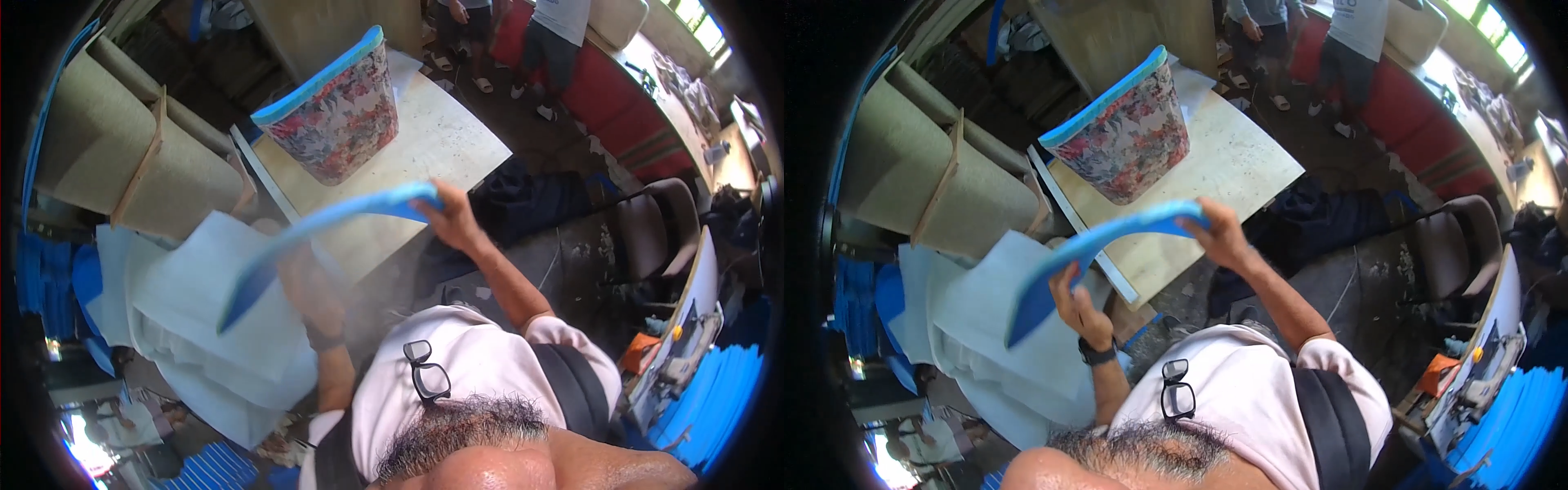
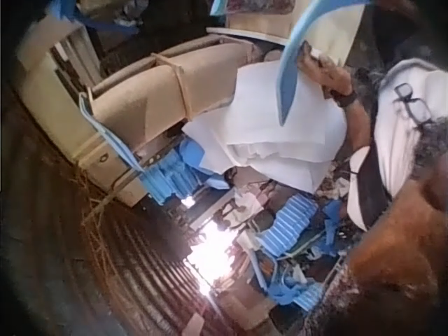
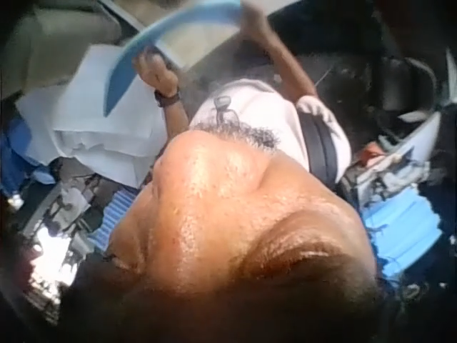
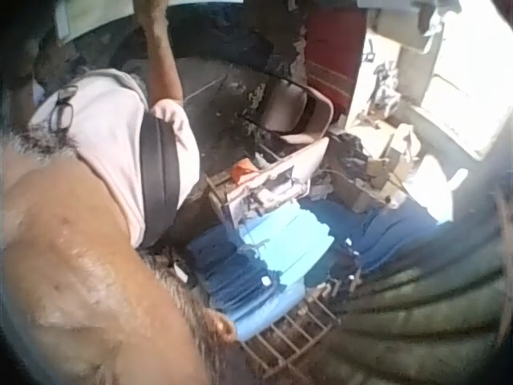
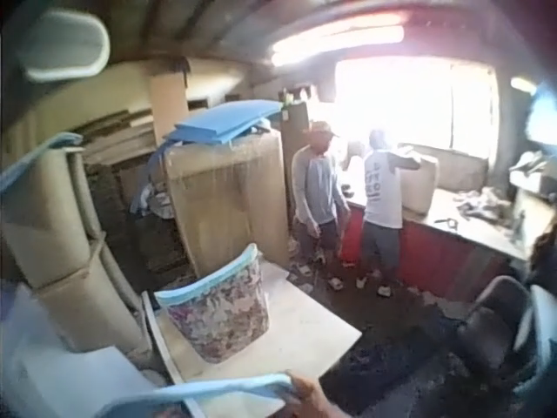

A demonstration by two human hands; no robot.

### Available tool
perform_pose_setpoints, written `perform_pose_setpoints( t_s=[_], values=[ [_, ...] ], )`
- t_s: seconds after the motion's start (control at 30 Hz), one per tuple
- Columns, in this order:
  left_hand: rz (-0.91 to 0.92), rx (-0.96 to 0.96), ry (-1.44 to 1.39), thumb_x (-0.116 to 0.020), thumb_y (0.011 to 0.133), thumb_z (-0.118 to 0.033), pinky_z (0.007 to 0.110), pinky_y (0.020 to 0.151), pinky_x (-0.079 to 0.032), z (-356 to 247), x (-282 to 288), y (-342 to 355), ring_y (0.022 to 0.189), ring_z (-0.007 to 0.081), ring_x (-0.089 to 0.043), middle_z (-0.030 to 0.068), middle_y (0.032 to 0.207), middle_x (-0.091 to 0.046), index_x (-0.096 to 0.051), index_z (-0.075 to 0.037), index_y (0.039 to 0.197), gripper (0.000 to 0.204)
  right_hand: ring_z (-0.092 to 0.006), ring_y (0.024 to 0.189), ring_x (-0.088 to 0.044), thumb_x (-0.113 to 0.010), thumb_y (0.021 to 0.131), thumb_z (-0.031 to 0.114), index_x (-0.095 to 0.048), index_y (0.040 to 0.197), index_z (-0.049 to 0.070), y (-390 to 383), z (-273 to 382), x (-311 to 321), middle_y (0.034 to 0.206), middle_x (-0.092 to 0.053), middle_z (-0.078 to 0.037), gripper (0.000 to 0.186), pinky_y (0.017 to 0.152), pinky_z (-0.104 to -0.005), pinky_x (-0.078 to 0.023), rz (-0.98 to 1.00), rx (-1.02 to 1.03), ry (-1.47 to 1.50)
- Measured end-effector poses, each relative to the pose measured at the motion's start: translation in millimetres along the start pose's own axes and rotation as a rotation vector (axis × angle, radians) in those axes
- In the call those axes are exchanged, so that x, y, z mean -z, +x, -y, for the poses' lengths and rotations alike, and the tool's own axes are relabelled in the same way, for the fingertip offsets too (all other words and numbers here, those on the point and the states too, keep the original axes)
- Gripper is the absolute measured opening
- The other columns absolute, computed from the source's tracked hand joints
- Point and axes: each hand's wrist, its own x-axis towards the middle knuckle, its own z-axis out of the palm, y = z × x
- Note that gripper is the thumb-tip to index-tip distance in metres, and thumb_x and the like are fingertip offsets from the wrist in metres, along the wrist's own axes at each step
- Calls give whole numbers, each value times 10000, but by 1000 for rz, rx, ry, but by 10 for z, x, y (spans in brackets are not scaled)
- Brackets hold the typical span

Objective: Applying and adjusting foam padding onto a blue plastic chair shell.

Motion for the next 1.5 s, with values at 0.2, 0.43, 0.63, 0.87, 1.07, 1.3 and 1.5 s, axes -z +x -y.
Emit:
perform_pose_setpoints(
  t_s=[0.2,0.43,0.63,0.87,1.07,1.3,1.5],
  values=[
    [65,131,-63,-693,979,-143,369,872,-502,-236,-681,26,982,240,-630,119,1100,-664,-706,-1,1129,208,-80,754,-620,-746,982,203,-721,1102,-9,172,-515,1254,882,-693,7,245,663,-272,-525,-274,-307,224],
    [13,323,-2,-684,1011,-201,311,816,-516,690,-762,177,940,162,-632,78,1065,-673,-709,-4,1177,259,-51,715,-549,-731,993,202,-705,1012,12,298,-1010,1769,808,-639,10,192,607,-270,-446,-232,-228,10],
    [72,364,60,-737,958,-237,364,941,-510,1559,-884,911,1058,248,-642,126,1162,-661,-687,1,1211,351,-91,735,-569,-746,966,196,-661,1030,-22,697,-726,1795,795,-625,-35,242,632,-295,-468,-26,-227,-222],
    [268,-127,407,-867,784,-309,490,1075,-444,2057,-1576,2170,1262,342,-568,139,1327,-626,-634,-66,1312,626,-80,773,-568,-718,975,130,-671,1069,2,928,-137,1932,825,-626,-15,165,671,-274,-483,-146,-321,-449],
    [681,-173,590,-860,747,-493,515,1176,-338,2347,-2385,2882,1384,348,-487,153,1472,-555,-515,-89,1478,903,-69,735,-473,-705,942,112,-613,925,28,567,347,2247,771,-527,34,126,637,-278,-405,-392,-227,-649],
    [917,-100,620,-924,677,-414,515,966,-536,2473,-2767,3235,1196,386,-658,154,1354,-656,-523,-104,1428,906,-35,736,-471,-701,974,108,-647,951,38,-265,721,2175,798,-564,60,91,647,-220,-377,-760,-371,-462],
    [952,-8,710,-890,717,-286,526,930,-554,2441,-2820,3286,1105,425,-686,208,1163,-731,-580,-116,1350,725,-40,743,-484,-724,968,144,-675,972,39,-501,723,2108,805,-581,57,116,664,-217,-380,-927,-362,-481]
  ],
)
